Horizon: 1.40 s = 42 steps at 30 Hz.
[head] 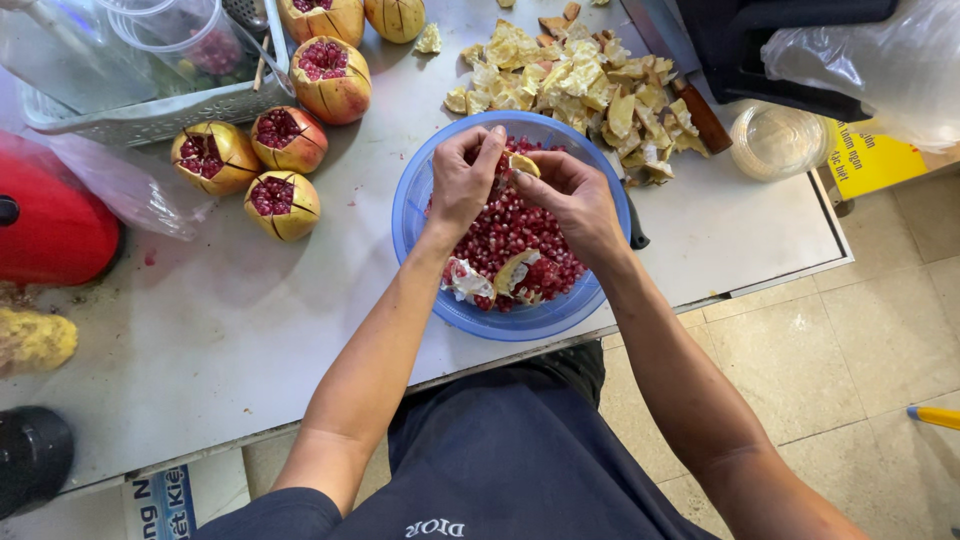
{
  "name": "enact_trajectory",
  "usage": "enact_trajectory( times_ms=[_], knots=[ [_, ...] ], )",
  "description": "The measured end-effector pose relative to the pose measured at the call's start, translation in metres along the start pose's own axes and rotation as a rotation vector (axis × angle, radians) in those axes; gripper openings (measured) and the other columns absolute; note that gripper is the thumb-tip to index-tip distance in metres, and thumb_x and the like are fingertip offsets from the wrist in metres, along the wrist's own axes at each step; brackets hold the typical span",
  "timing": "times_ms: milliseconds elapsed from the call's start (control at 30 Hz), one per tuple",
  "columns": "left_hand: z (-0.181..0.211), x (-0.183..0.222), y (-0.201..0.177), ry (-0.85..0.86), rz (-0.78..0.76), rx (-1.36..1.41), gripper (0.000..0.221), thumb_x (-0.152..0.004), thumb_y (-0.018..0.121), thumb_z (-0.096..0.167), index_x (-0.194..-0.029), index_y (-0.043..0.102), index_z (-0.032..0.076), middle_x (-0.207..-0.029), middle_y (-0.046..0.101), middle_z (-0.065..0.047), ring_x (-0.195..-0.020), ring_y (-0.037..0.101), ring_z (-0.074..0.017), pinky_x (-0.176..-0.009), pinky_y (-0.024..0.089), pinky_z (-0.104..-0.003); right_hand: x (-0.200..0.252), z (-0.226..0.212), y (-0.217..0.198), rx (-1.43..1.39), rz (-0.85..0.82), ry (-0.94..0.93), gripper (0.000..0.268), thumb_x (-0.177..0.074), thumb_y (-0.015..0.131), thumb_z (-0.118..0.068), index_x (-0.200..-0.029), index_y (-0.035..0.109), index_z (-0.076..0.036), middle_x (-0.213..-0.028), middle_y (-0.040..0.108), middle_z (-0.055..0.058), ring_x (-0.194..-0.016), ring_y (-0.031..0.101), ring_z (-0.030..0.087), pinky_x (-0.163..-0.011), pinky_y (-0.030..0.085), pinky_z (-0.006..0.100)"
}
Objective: The person pulls seeds from pomegranate sections by hand and places them into a blue bowl while discarding peels onto the counter.
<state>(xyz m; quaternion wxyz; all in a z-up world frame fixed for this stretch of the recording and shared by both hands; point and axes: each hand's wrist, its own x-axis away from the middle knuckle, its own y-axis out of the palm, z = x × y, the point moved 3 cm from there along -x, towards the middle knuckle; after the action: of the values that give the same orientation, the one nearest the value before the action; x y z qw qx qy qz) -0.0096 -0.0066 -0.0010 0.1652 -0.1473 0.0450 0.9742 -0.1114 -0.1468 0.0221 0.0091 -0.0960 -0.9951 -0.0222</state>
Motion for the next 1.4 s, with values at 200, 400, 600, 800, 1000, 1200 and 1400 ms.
enact_trajectory(
  times_ms=[200,400,600,800,1000,1200,1400],
  knots=[
    [-0.012,-0.004,-0.002,-0.146,0.047,0.059,0.043,-0.103,0.063,0.032,-0.069,0.066,0.005,-0.062,0.058,0.006,-0.060,0.047,-0.0026,-0.052,0.037,-0.024,0.002,-0.006,0.001,0.054,-0.132,-0.055,0.050,-0.091,0.077,-0.015,-0.135,0.060,0.001,-0.116,0.072,0.006,-0.106,0.069,0.013,-0.095,0.059,0.026],
    [-0.020,-0.004,0.009,-0.274,0.042,0.269,0.047,-0.106,0.059,0.042,-0.072,0.060,0.010,-0.067,0.055,0.005,-0.060,0.046,-0.0043,-0.053,0.038,-0.024,-0.002,0.001,0.008,0.271,0.064,-0.043,0.034,-0.110,0.062,-0.022,-0.131,0.072,0.002,-0.105,0.074,0.006,-0.090,0.061,0.009,-0.078,0.051,0.027],
    [-0.003,0.003,0.014,-0.546,-0.155,0.874,0.039,-0.101,0.065,0.045,-0.080,0.060,0.012,-0.070,0.062,-0.001,-0.058,0.057,-0.0110,-0.051,0.046,-0.026,-0.008,0.000,0.014,-0.382,-0.042,0.162,0.028,-0.106,0.057,-0.022,-0.118,0.070,0.000,-0.101,0.074,0.003,-0.086,0.068,0.008,-0.083,0.060,0.028],
    [0.010,-0.001,0.004,-0.464,-0.197,0.310,0.037,-0.083,0.078,0.038,-0.103,0.065,0.011,-0.085,0.071,0.000,-0.066,0.067,-0.0080,-0.049,0.050,-0.022,-0.012,-0.028,-0.007,0.145,0.098,-0.065,0.027,-0.108,0.062,-0.021,-0.108,0.074,0.004,-0.088,0.073,0.004,-0.072,0.062,0.005,-0.063,0.051,0.022],
    [-0.006,0.001,0.006,-0.447,-0.276,0.443,0.040,-0.089,0.082,0.022,-0.119,0.070,-0.002,-0.097,0.074,-0.007,-0.079,0.068,-0.0080,-0.068,0.060,-0.022,-0.015,-0.020,-0.025,0.219,0.160,-0.005,0.025,-0.104,0.062,-0.021,-0.108,0.074,0.000,-0.083,0.073,0.000,-0.067,0.061,0.004,-0.057,0.050,0.021],
    [-0.001,0.005,-0.003,-0.500,-0.306,0.645,0.044,-0.094,0.073,0.028,-0.126,0.068,-0.003,-0.105,0.076,-0.010,-0.087,0.073,-0.0118,-0.079,0.065,-0.027,-0.034,0.009,-0.073,0.175,0.432,0.049,0.029,-0.107,0.063,-0.023,-0.102,0.073,0.004,-0.081,0.069,0.001,-0.063,0.057,0.006,-0.056,0.048,0.021],
    [-0.007,0.001,-0.006,-0.624,-0.203,0.695,0.046,-0.100,0.060,0.041,-0.124,0.063,0.001,-0.099,0.078,-0.017,-0.075,0.075,-0.0174,-0.069,0.064,-0.028,-0.045,-0.007,-0.119,0.109,0.570,-0.169,0.027,-0.101,0.068,-0.017,-0.122,0.073,0.000,-0.090,0.072,0.006,-0.069,0.061,0.009,-0.059,0.050,0.021]
  ],
)
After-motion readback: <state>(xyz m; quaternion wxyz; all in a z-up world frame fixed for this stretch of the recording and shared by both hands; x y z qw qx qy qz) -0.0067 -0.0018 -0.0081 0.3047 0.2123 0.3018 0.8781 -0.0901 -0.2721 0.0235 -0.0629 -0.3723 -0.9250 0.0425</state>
